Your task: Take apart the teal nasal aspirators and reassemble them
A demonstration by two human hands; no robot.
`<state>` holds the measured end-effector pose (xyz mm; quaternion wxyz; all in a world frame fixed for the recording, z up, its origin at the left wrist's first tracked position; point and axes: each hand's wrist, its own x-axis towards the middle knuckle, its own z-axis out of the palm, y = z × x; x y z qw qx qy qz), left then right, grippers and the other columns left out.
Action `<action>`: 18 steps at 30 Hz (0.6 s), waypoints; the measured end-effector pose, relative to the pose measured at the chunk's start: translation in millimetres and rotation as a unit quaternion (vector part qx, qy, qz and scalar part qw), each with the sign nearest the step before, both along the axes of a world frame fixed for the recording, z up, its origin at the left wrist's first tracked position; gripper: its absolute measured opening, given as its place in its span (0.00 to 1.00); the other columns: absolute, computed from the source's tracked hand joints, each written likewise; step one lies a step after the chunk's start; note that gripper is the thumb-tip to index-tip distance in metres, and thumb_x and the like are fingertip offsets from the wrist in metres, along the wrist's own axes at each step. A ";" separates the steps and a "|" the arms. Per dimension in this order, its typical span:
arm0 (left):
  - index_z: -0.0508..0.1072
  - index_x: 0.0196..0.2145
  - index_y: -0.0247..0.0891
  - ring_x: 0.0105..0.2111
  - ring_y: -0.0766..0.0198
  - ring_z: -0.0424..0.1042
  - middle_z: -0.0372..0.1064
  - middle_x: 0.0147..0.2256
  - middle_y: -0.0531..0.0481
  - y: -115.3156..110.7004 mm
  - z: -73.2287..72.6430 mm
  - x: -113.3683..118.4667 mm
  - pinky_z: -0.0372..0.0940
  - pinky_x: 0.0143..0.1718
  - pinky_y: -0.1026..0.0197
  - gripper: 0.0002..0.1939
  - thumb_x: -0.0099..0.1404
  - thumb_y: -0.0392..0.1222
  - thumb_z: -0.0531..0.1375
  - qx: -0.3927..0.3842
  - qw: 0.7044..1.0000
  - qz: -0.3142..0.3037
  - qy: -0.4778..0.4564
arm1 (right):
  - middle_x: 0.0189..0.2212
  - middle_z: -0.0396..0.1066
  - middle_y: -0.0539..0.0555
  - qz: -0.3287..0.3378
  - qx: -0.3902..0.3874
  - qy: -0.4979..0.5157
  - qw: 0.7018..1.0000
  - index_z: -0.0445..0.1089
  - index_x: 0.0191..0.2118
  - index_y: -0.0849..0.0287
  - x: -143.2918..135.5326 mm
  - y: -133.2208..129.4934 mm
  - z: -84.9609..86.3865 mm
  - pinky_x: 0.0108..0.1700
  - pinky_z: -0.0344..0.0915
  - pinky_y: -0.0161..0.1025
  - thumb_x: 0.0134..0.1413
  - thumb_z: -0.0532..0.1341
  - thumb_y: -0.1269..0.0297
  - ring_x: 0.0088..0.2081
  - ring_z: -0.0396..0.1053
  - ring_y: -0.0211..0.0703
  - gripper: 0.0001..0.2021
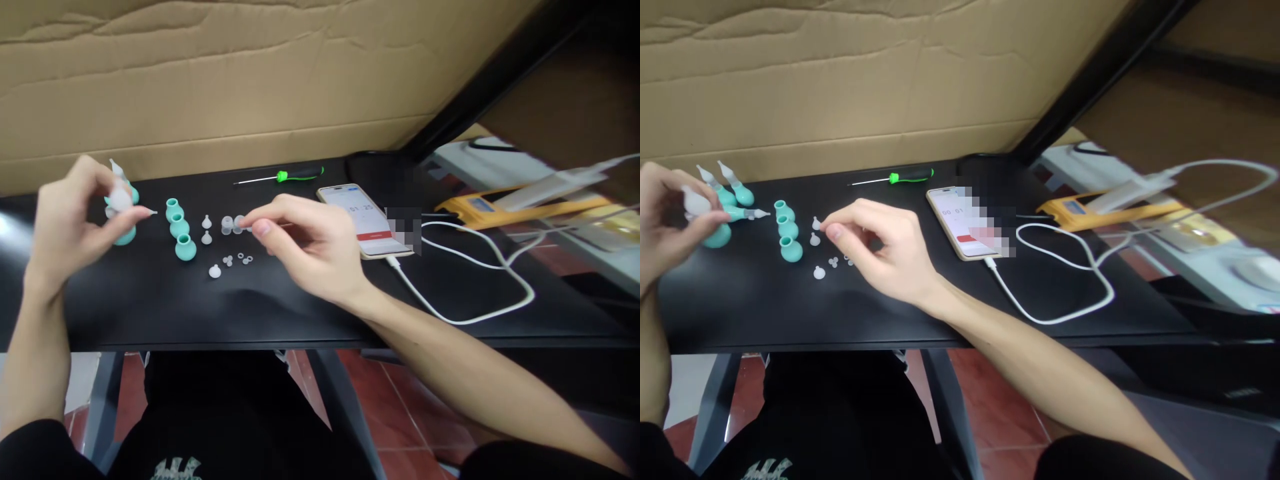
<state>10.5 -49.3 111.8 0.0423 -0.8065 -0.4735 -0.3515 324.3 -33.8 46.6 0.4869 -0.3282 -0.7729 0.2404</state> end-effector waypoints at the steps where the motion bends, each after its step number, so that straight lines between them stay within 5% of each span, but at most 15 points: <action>1: 0.72 0.42 0.48 0.37 0.62 0.77 0.77 0.39 0.54 -1.5 -4.4 6.3 0.76 0.42 0.53 0.19 0.73 0.65 0.66 0.029 0.999 -0.003 0.037 | 0.33 0.79 0.53 0.033 -0.013 0.009 0.999 0.80 0.42 0.54 -0.1 -0.2 -0.4 0.29 0.67 0.38 0.74 0.61 0.52 0.27 0.69 0.38 0.15; 5: 0.75 0.42 0.48 0.37 0.59 0.78 0.74 0.37 0.53 -1.4 -23.4 35.3 0.75 0.43 0.52 0.16 0.77 0.63 0.62 0.089 0.985 -0.065 0.130 | 0.35 0.80 0.52 0.146 -0.070 0.002 0.987 0.78 0.49 0.56 -5.3 1.2 -6.8 0.33 0.71 0.34 0.73 0.63 0.49 0.32 0.75 0.38 0.15; 10: 0.76 0.36 0.45 0.31 0.62 0.77 0.68 0.31 0.54 -2.0 -36.8 63.8 0.76 0.41 0.52 0.12 0.76 0.51 0.60 -0.043 0.980 -0.104 0.163 | 0.29 0.76 0.50 0.166 -0.019 -0.041 0.985 0.75 0.39 0.56 -13.7 1.8 -17.1 0.35 0.70 0.36 0.73 0.63 0.46 0.29 0.71 0.38 0.18; 14: 0.75 0.34 0.47 0.24 0.65 0.72 0.68 0.28 0.55 -8.2 -44.2 66.5 0.71 0.29 0.58 0.14 0.77 0.52 0.60 -0.052 0.976 -0.134 0.162 | 0.26 0.72 0.49 0.181 0.011 -0.038 0.983 0.74 0.34 0.56 -11.6 0.6 -17.3 0.32 0.66 0.35 0.76 0.60 0.52 0.27 0.67 0.37 0.18; 18: 0.77 0.37 0.52 0.22 0.65 0.70 0.69 0.27 0.56 -13.3 -53.3 60.6 0.71 0.27 0.57 0.09 0.77 0.53 0.62 0.012 0.977 -0.169 0.127 | 0.27 0.75 0.49 0.279 -0.060 0.048 0.957 0.77 0.38 0.58 -7.3 2.0 -15.7 0.28 0.66 0.33 0.76 0.61 0.55 0.24 0.68 0.34 0.15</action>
